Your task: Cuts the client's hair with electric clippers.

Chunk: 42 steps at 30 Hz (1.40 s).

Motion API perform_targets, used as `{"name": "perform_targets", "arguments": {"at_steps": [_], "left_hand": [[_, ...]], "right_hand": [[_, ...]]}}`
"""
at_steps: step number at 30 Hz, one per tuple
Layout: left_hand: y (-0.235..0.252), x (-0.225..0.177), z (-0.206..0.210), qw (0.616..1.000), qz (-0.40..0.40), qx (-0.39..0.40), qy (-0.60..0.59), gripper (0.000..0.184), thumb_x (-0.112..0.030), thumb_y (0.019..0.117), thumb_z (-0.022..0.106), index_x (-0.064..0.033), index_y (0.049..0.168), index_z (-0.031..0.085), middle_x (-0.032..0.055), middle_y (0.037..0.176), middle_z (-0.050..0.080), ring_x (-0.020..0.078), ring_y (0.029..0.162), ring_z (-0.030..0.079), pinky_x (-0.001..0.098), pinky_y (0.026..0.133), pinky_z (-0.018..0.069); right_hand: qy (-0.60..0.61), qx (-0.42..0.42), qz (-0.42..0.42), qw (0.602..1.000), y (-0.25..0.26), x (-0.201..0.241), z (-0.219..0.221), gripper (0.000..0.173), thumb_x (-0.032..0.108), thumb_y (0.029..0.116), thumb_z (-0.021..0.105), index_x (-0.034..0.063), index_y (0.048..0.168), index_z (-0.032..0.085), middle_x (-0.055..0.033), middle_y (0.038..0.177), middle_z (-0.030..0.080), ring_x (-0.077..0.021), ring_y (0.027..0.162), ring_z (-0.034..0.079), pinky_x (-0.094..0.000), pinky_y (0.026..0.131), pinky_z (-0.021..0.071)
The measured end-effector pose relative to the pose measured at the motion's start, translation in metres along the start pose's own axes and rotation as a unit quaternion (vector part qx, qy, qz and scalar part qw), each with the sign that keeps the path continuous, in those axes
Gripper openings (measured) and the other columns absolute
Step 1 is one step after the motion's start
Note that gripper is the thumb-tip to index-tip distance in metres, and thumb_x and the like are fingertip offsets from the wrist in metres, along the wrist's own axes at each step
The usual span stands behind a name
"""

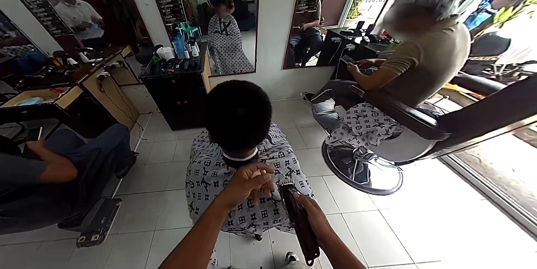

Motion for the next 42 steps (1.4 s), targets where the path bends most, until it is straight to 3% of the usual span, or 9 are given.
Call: {"name": "perform_targets", "arguments": {"at_steps": [3,6,9,12,21,29,34,38,42], "left_hand": [[-0.046,0.014,-0.004,0.992,0.052,-0.063,0.098,0.023,-0.021,0.1008,0.062,-0.0085,0.119,0.067,-0.0057,0.094,0.075,0.0009,0.072,0.068,0.0169,0.056,0.0539],[-0.091,0.051,-0.012,0.945,0.066,-0.299,0.115,0.019,-0.014,0.0982,0.060,-0.0055,0.114,0.067,-0.0040,0.091,0.075,0.0030,0.072,0.069,0.0184,0.056,0.0552],[-0.132,0.097,0.002,0.862,0.023,-0.503,0.056,0.016,-0.009,0.0992,0.052,-0.0045,0.110,0.063,-0.0004,0.090,0.075,0.0061,0.072,0.071,0.0194,0.051,0.0549],[-0.151,0.126,0.040,0.806,-0.020,-0.591,0.031,0.016,-0.008,0.1010,0.050,-0.0027,0.109,0.063,0.0018,0.089,0.074,0.0066,0.071,0.071,0.0196,0.049,0.0536],[-0.122,0.136,0.115,0.822,-0.060,-0.565,0.037,0.016,-0.007,0.1003,0.053,-0.0031,0.110,0.065,0.0031,0.093,0.075,0.0087,0.076,0.073,0.0215,0.052,0.0560],[-0.112,0.127,0.111,0.835,-0.064,-0.542,0.074,0.016,-0.006,0.0996,0.055,-0.0026,0.112,0.066,0.0024,0.094,0.075,0.0082,0.078,0.073,0.0217,0.055,0.0569],[-0.113,0.125,0.108,0.835,-0.067,-0.540,0.078,0.016,-0.006,0.0994,0.055,-0.0026,0.111,0.065,0.0026,0.094,0.075,0.0085,0.078,0.073,0.0214,0.054,0.0562],[-0.113,0.129,0.105,0.838,-0.069,-0.536,0.070,0.016,-0.006,0.0997,0.055,-0.0028,0.111,0.065,0.0024,0.093,0.075,0.0077,0.077,0.073,0.0209,0.054,0.0558],[-0.114,0.129,0.103,0.843,-0.065,-0.530,0.069,0.015,-0.007,0.0998,0.056,-0.0029,0.111,0.065,0.0025,0.094,0.075,0.0078,0.077,0.073,0.0204,0.054,0.0555]], "right_hand": [[0.007,0.058,-0.060,0.997,0.027,0.024,0.017,0.033,0.024,0.1062,0.038,0.0027,0.109,0.063,-0.0015,0.082,0.070,-0.0084,0.067,0.068,-0.0268,0.064,0.0600],[-0.073,0.168,-0.081,0.980,0.056,0.047,0.038,0.033,0.020,0.1071,0.046,-0.0058,0.124,0.057,-0.0062,0.099,0.067,-0.0085,0.088,0.067,-0.0288,0.083,0.0577],[-0.183,0.275,-0.062,0.942,0.074,0.064,0.066,0.036,0.026,0.1044,0.058,-0.0058,0.121,0.060,-0.0105,0.099,0.067,-0.0115,0.087,0.065,-0.0308,0.082,0.0549],[-0.204,0.321,-0.059,0.923,0.086,0.070,0.083,0.037,0.029,0.1037,0.060,-0.0046,0.119,0.062,-0.0127,0.097,0.067,-0.0150,0.086,0.064,-0.0340,0.082,0.0531],[-0.167,0.359,-0.082,0.915,0.102,0.065,0.089,0.040,0.034,0.1055,0.056,-0.0027,0.121,0.062,-0.0160,0.099,0.067,-0.0222,0.091,0.065,-0.0426,0.086,0.0535],[-0.122,0.360,-0.121,0.917,0.096,0.073,0.090,0.037,0.029,0.1058,0.055,-0.0009,0.127,0.059,-0.0140,0.099,0.068,-0.0194,0.089,0.067,-0.0400,0.083,0.0554],[-0.181,0.369,-0.080,0.908,0.103,0.067,0.089,0.041,0.038,0.1059,0.055,-0.0026,0.110,0.063,-0.0136,0.088,0.064,-0.0208,0.081,0.063,-0.0402,0.078,0.0529],[-0.115,0.356,-0.149,0.915,0.093,0.081,0.086,0.035,0.029,0.1076,0.051,-0.0011,0.123,0.060,-0.0122,0.096,0.066,-0.0172,0.085,0.065,-0.0379,0.080,0.0545],[-0.176,0.363,-0.078,0.912,0.099,0.073,0.086,0.042,0.037,0.1069,0.053,-0.0020,0.114,0.064,-0.0144,0.091,0.066,-0.0208,0.082,0.065,-0.0403,0.079,0.0547]]}}
Point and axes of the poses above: each hand's wrist, its own y-axis towards the middle knuckle, its own z-axis out of the palm, x = y × z, the point moved 6 cm from there along y, towards the middle knuckle
